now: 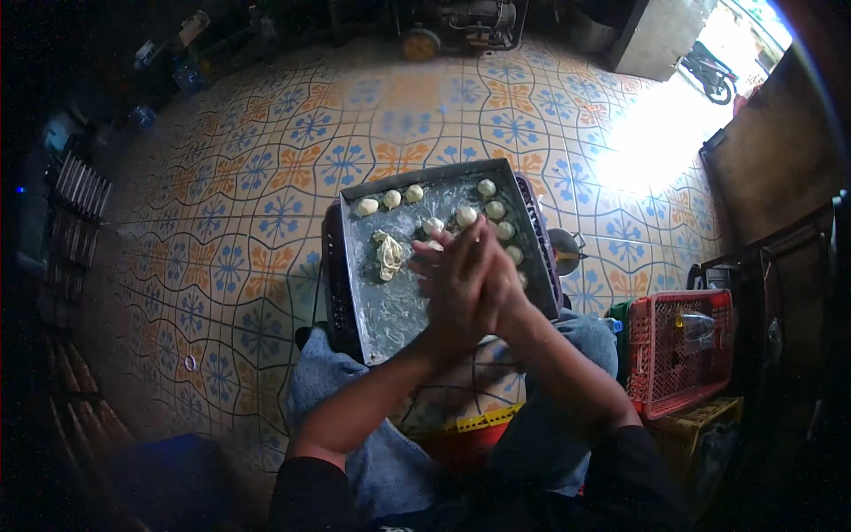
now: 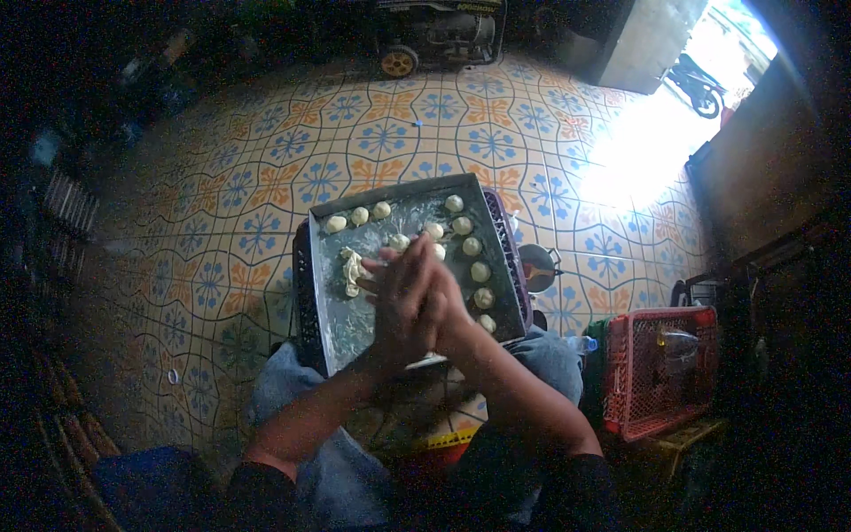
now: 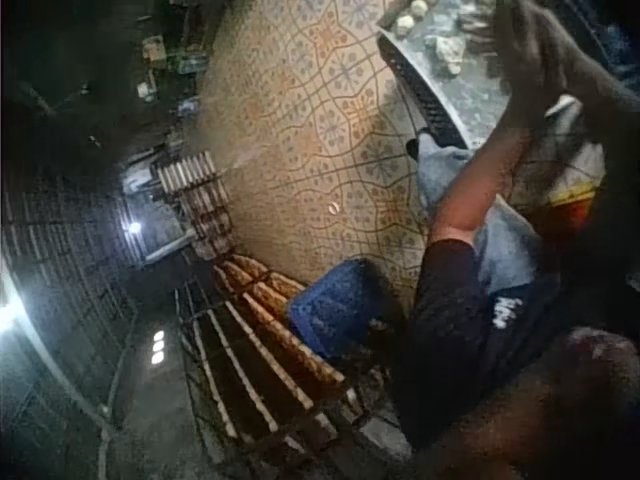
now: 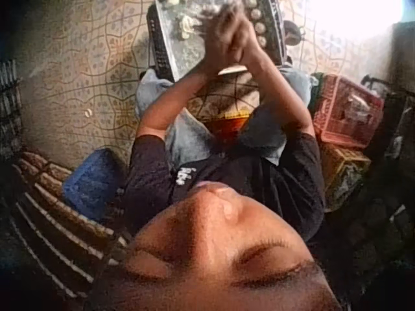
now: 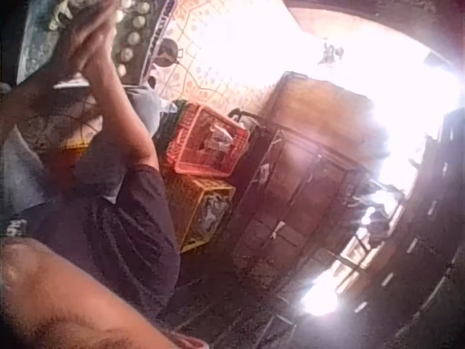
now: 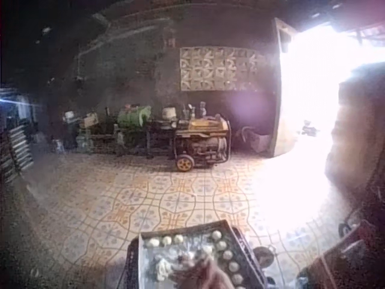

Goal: The person picks up small pieces of dough from a metal tray, rolls them between their palms to form rounds, and places them back onto the tray in organized rows.

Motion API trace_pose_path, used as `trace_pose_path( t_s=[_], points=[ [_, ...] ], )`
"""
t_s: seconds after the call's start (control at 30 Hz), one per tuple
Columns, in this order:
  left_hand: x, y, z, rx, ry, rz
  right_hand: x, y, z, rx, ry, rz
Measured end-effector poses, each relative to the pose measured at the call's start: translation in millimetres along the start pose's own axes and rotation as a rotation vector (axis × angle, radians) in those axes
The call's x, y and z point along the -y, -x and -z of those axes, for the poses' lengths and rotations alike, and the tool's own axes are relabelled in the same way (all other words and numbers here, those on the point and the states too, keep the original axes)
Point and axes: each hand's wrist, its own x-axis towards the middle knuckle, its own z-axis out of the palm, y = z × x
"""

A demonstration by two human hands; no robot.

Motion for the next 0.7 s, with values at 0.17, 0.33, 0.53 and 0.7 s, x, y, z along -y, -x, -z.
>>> trace_pose_path(
  t_s=[0.17,0.33,0.53,0.7],
  points=[
    [56.7,-12.2,31.4,0.238,-0.079,-0.315,0.2,15.3,-15.5,-0.267,-0.078,-0.044],
    [60.8,8.2,42.5,0.168,0.180,0.123,0.0,7.2,-5.0,0.107,-0.098,-0.218],
    [21.2,9.5,-0.5,0.059,0.380,0.068,-24.0,-10.0,11.7,-0.293,0.059,0.238],
    [9.7,25.7,-4.1,0.057,0.233,0.193,-38.5,-13.6,19.8,0.000,0.154,0.232]
  ],
)
